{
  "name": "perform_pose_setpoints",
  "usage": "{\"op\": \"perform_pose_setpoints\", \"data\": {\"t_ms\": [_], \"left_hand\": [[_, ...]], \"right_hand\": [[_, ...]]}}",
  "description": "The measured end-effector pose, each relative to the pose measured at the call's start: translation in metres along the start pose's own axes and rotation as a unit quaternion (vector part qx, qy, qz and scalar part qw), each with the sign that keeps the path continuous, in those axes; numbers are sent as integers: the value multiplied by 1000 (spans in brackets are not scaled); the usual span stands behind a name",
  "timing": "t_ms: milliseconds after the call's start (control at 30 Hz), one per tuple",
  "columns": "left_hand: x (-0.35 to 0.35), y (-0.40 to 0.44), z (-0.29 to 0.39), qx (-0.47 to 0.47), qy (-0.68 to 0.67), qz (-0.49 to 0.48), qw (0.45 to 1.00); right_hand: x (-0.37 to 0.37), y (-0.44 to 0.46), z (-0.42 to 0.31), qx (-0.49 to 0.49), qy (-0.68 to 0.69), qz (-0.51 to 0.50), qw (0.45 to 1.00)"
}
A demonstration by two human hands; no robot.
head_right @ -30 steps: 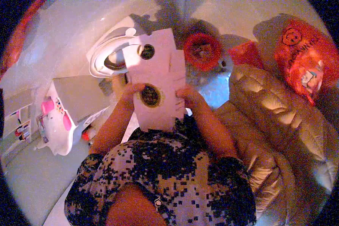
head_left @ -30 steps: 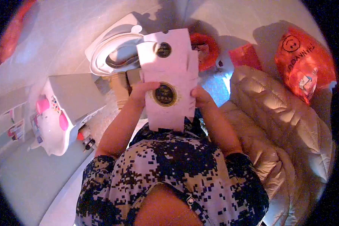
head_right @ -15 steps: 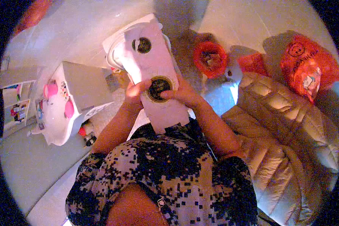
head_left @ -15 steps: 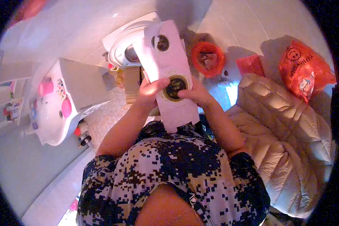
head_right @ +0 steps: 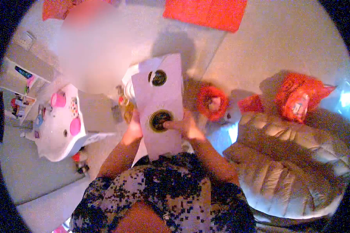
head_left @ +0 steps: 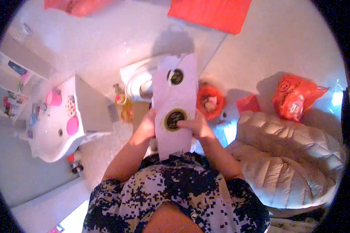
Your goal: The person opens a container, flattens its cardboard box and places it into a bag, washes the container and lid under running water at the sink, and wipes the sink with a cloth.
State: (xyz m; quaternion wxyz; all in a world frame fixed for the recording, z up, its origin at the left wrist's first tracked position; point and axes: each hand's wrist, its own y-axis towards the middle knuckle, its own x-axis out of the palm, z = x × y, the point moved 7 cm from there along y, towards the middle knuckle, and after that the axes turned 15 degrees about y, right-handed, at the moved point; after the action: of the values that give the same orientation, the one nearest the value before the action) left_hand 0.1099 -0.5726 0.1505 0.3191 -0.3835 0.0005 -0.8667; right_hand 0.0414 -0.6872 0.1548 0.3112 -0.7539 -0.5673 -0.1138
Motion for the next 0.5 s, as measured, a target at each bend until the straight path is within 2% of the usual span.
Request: {"op": "perform_pose_setpoints", "data": {"t_ms": [67,100,200,233,333,400,467,500], "left_hand": [[8,0,7,2,32,-28,999],[12,1,11,3,48,-38,998],[27,4,24,17,98,-61,993],[30,3,28,24,111,-64,991],[35,-3,39,45,144,-63,987],[39,-6,45,61,167,-58,982],[38,-9,55,76,196,-50,976],[38,-11,60,81,212,-44,973]], "right_hand": [[17,-2,-7,-27,47,-22,998],[20,0,-3,-11,91,-55,994],[28,-6,6,-9,57,-105,993],[31,-7,7,15,69,-101,992],[33,-6,0,-25,4,-99,995],[37,-16,-16,-51,46,-123,990],[43,-17,-20,-58,62,-113,990],[39,-16,-12,-30,110,-85,990]]}}
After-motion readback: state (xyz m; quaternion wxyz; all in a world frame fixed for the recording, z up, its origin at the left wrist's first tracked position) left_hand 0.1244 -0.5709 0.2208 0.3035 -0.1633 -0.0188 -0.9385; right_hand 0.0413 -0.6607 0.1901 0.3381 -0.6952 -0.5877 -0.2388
